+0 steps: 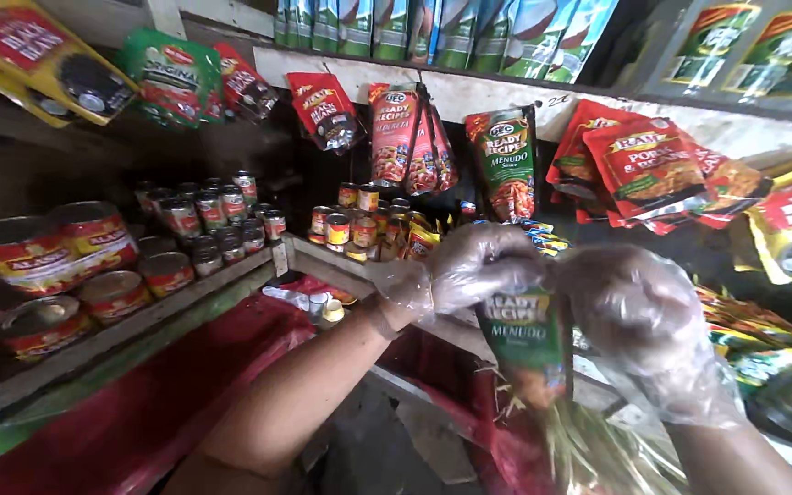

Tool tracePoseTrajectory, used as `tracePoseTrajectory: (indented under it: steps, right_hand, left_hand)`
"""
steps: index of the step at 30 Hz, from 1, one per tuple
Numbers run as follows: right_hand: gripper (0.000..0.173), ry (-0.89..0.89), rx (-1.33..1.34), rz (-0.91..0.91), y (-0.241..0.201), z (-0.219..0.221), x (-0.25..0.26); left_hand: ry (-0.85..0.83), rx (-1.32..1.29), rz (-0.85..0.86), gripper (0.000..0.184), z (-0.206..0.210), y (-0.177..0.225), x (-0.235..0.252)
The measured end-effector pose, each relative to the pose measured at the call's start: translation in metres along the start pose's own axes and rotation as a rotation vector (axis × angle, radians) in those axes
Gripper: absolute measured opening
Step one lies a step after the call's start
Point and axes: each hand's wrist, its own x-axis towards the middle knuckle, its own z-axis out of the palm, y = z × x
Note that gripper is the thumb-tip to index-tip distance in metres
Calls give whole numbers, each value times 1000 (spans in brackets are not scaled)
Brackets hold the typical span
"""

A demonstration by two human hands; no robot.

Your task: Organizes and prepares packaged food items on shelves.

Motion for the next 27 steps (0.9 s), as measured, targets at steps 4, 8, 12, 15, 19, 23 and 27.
tracePoseTrajectory:
  steps: [4,8,12,15,19,23,27]
  right_hand:
    - [25,-58,244,522,-11,6,25]
    - [23,-51,121,400,-7,11,44]
    - [46,-139,136,514,-1,6,48]
    - [17,46,327,708,8,0,40]
    - [33,97,522,851,12,4,43]
    - [14,-168,716,904,18,5,64]
    - [14,-98,597,932,39,21,93]
  left_hand:
    - [236,182,80,11,-11,-7,15]
    - [258,251,61,10,-23,12,24]
    - [206,191,83,19,-34,11,19]
    - [237,223,75,18,-43,14,17]
    - [275,280,56,13,-51,18,22]
    - [315,348,36,12,-59,13,43]
    - [331,361,-8,13,-68,8,84]
